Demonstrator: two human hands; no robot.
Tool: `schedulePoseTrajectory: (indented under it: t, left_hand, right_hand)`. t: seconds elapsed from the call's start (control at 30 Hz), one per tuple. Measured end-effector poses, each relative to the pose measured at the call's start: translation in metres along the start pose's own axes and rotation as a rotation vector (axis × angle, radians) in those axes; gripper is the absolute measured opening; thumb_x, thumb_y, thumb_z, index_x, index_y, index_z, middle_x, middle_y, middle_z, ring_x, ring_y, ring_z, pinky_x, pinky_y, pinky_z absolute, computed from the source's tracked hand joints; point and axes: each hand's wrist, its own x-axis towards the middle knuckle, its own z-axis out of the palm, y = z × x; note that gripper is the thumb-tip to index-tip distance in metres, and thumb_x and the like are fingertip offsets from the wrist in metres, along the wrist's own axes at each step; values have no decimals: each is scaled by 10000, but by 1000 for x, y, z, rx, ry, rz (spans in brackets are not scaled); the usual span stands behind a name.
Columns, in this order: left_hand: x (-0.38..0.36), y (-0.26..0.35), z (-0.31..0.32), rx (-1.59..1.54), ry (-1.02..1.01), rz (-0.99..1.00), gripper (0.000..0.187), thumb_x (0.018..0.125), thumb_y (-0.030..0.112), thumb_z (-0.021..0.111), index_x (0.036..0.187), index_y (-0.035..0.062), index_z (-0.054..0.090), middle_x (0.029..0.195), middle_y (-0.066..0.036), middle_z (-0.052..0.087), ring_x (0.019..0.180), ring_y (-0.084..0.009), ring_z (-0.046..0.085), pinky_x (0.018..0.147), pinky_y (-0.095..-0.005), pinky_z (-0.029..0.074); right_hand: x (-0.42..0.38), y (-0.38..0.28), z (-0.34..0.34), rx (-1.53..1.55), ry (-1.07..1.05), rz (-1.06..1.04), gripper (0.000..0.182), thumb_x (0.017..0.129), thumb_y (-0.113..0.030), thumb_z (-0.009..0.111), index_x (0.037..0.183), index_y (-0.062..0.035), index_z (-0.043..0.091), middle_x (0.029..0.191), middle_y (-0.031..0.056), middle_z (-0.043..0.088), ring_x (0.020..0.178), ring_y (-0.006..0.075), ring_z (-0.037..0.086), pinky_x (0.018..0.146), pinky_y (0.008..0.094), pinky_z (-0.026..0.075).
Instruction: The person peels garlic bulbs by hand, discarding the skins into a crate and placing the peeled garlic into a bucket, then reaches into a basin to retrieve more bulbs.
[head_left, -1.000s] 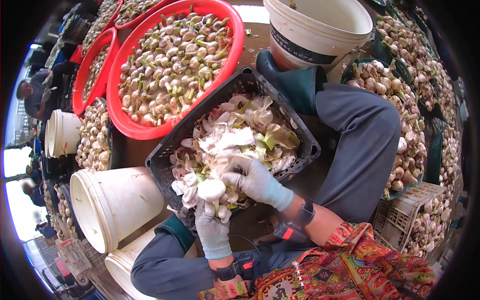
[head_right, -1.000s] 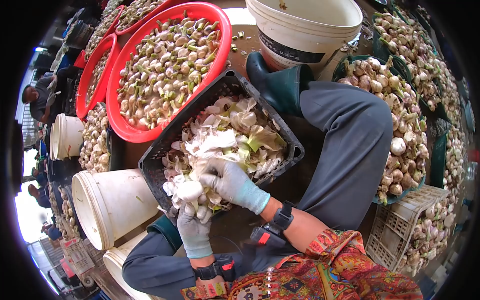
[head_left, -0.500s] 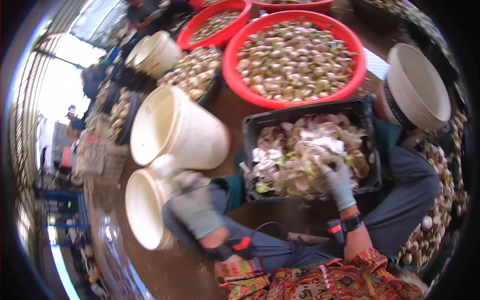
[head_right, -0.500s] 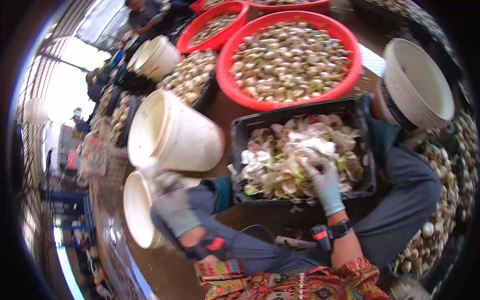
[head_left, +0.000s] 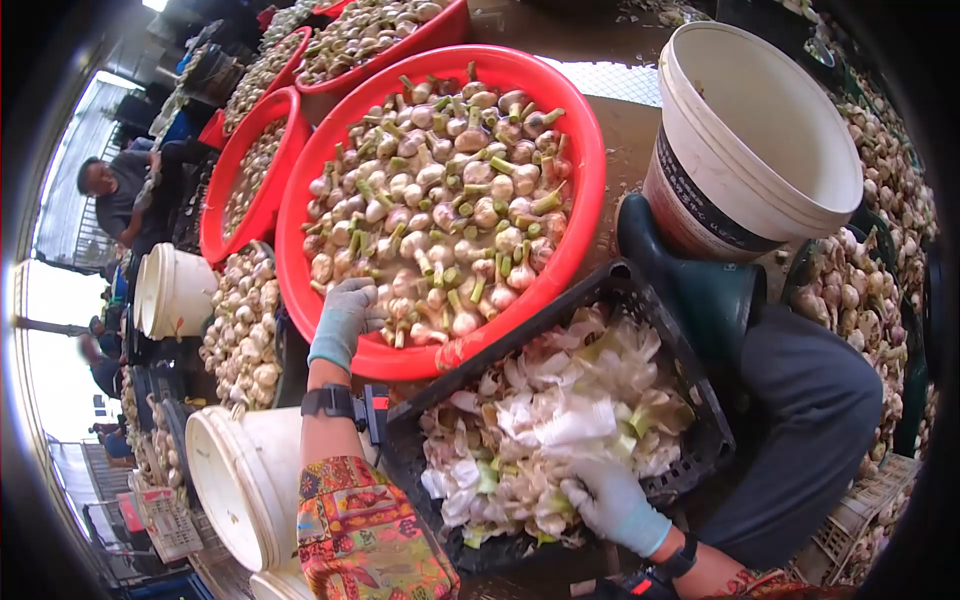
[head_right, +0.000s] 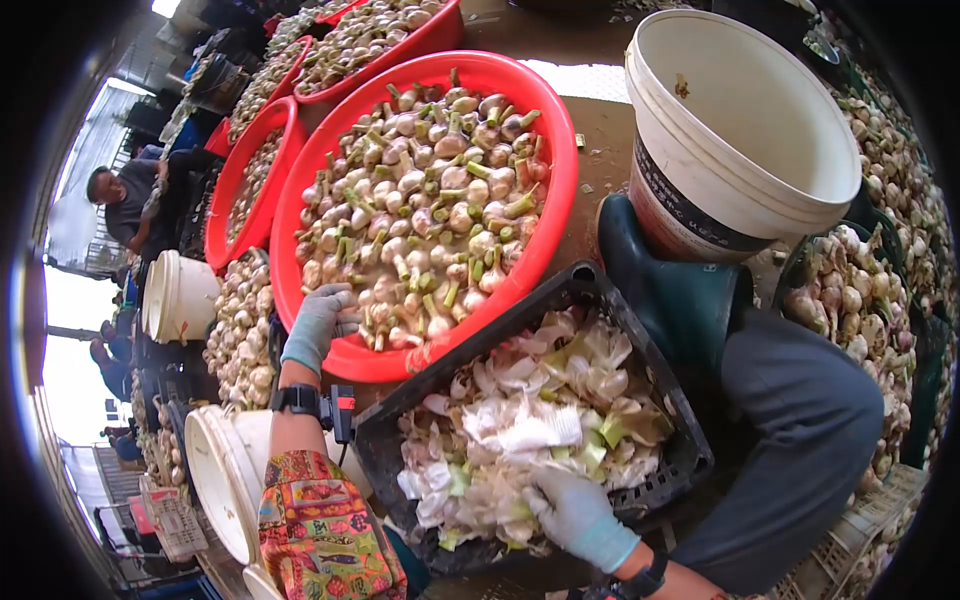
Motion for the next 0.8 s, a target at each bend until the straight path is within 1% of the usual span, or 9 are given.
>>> schedulePoseTrajectory:
  t: [0.17,0.2,0.33,0.4,0.47,0.5,0.57,0.63,0.8]
  left_hand:
    - [97,-28,25,279,-131,-345,458,866,292,608,1233,50,479,1040,-119,566,677,-245,633,492,-315,539]
    - [101,-28,33,299,-199,-369,433,864,301,601,1225,90,488,1015,-80,583,773,-241,637,560,-357,545]
    - [95,-24,58,286,-355,-323,358,824,241,631,1163,180,533,927,9,608,859,-188,607,689,-427,504]
    - [67,2,57,277,-241,-192,336,790,199,644,1105,126,550,932,-38,613,886,-201,603,690,-381,514]
    - [37,14,53,263,-185,-81,324,778,171,648,1076,88,552,907,-59,611,879,-209,604,704,-378,525]
    - [19,16,49,-12,-139,-1,304,786,125,622,1068,49,540,946,-85,609,919,-221,600,746,-389,531]
    - [-32,18,49,-437,-106,104,264,796,-8,557,1054,-36,512,1011,-144,593,960,-251,598,870,-444,530]
    - [-95,3,60,-734,-122,133,269,814,-29,549,1079,-43,508,1030,-154,584,975,-257,595,907,-440,521]
    - [-251,-41,123,-907,-97,72,186,838,21,598,1004,-43,547,1005,-134,578,987,-260,581,943,-427,491]
  right_hand:
    - [20,-10,-9,98,-79,161,219,881,-229,554,985,-43,606,836,182,607,794,375,595,695,402,487]
    - [19,-13,-13,149,-18,122,257,850,-178,557,1076,-62,591,965,161,630,900,330,609,763,395,478]
    - [22,-10,-13,224,-17,182,194,847,-135,540,1010,-42,588,877,185,606,826,343,594,737,396,470]
    - [23,-13,-20,222,-154,252,281,911,-301,521,1015,-50,593,836,180,613,794,375,601,698,398,495]
    - [18,-11,-22,218,-126,191,315,916,-339,505,1024,-54,588,850,177,617,810,375,604,709,402,495]
    - [13,-9,-19,209,-107,133,349,922,-376,489,1032,-58,582,865,175,620,826,375,607,720,406,495]
    - [6,-14,-23,232,-54,5,369,925,-365,480,1149,-76,528,962,196,624,852,394,609,727,453,495]
    - [3,-15,-18,279,171,-177,401,931,-344,465,1204,-52,498,992,238,612,861,413,607,734,459,495]
    - [-18,-25,-28,179,92,-241,454,929,-260,462,1340,-86,378,948,254,612,812,413,602,709,474,484]
